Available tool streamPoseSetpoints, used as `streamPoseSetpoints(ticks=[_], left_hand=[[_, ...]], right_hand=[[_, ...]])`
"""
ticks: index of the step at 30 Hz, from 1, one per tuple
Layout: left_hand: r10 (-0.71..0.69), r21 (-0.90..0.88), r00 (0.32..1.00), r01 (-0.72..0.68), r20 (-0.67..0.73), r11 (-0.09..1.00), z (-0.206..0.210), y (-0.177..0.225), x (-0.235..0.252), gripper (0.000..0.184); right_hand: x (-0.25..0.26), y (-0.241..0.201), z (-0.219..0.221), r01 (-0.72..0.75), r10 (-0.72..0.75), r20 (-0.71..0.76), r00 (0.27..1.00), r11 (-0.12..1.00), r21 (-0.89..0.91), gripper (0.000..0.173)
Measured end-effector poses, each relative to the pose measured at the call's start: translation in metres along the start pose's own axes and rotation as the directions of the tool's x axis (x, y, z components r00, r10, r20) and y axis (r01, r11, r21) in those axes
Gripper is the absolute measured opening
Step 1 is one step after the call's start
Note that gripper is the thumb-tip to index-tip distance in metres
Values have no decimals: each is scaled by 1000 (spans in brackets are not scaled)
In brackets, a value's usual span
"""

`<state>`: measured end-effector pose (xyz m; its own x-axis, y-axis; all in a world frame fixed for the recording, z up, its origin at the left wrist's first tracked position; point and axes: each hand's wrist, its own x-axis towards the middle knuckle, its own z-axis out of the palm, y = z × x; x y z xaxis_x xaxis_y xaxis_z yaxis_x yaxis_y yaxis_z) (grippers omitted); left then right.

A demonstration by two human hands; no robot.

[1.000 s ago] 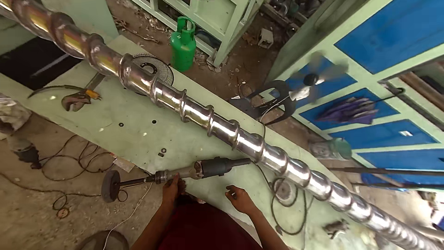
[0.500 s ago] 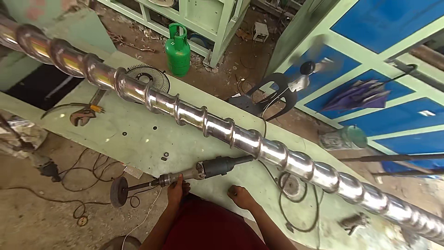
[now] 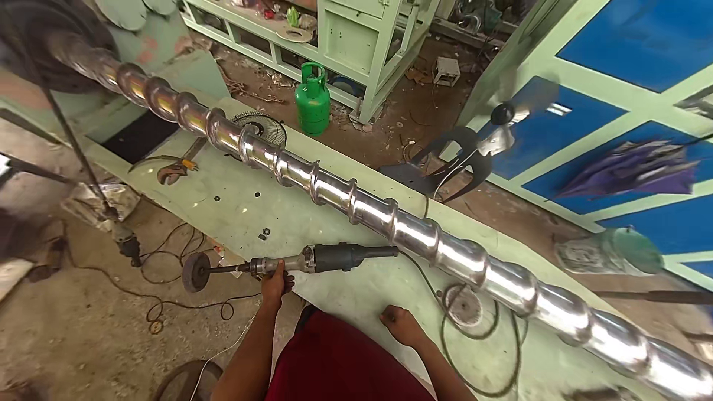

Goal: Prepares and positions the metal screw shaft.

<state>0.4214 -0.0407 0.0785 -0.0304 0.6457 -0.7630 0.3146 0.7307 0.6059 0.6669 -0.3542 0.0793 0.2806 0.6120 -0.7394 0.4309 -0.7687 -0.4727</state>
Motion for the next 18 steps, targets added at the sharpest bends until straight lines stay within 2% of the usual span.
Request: streamPoseSetpoints(ticks=[5,18], left_hand=[[25,-14,998,-26,-61,1000,6,-5,-1,61],[27,47,998,-24,-59,999,6,-2,1,62]], right_hand=[[0,11,0,20,-19,-20,1000,999,30,40],[5,23,15,16,22,-148,989,967,253,33]])
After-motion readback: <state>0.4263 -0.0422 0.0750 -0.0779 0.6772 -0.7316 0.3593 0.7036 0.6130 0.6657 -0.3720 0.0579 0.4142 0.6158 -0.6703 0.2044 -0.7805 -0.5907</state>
